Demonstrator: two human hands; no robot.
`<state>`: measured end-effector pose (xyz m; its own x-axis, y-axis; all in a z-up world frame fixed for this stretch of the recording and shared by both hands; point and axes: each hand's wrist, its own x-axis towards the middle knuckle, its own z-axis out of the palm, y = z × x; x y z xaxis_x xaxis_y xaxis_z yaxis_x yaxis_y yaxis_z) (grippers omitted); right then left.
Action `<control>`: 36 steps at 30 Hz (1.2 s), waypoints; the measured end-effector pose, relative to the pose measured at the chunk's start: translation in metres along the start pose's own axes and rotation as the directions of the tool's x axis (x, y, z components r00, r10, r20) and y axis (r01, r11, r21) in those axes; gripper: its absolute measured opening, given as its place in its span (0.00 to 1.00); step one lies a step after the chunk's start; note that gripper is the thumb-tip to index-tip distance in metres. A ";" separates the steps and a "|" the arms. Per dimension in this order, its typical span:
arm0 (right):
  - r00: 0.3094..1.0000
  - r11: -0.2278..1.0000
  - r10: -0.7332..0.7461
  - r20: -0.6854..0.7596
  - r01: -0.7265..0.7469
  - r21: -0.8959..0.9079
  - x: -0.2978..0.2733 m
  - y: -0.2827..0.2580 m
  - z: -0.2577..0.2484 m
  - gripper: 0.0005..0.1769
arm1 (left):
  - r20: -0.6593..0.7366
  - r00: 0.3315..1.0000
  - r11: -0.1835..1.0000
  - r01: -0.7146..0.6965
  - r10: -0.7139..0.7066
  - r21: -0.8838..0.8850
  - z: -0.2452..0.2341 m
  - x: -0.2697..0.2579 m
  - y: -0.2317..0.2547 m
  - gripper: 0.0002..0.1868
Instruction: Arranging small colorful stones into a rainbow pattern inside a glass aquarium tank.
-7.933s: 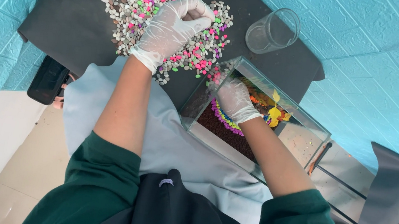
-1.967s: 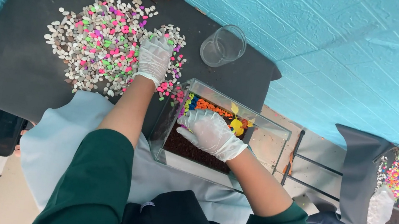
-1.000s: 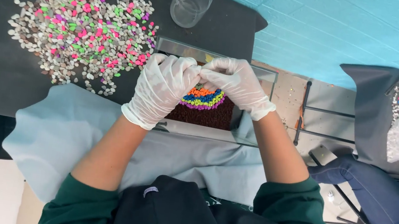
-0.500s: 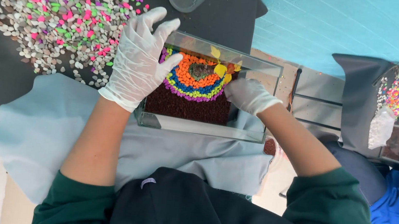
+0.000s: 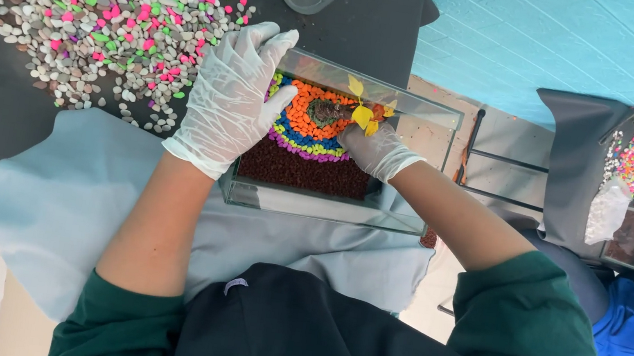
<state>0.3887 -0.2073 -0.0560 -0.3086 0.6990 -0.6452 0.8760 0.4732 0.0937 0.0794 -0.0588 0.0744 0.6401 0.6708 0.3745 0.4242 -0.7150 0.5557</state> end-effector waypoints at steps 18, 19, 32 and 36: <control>0.970 0.968 0.130 0.205 -0.080 -0.236 0.021 0.005 0.017 0.23 | -0.019 1.000 1.000 -0.022 0.022 0.000 -0.001 -0.001 -0.003 0.30; 0.973 0.967 0.124 0.194 -0.075 -0.242 0.010 -0.002 -0.004 0.23 | -0.026 0.999 1.000 -0.018 0.018 0.013 -0.001 -0.002 -0.009 0.30; 0.953 0.743 0.290 0.087 -0.281 0.608 -0.125 -0.076 -0.189 0.28 | -0.277 0.638 0.552 0.280 -0.718 -0.786 0.012 -0.007 -0.127 0.16; 0.850 0.498 0.524 -0.052 -0.256 0.828 -0.141 -0.096 -0.167 0.16 | -0.242 0.525 0.518 0.478 -0.816 -0.709 0.013 -0.005 -0.099 0.17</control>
<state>0.2861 -0.2620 0.1524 0.1771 0.8703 -0.4597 0.8225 -0.3874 -0.4165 0.0426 0.0062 0.0086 -0.1655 0.9832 -0.0770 0.0717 0.0899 0.9934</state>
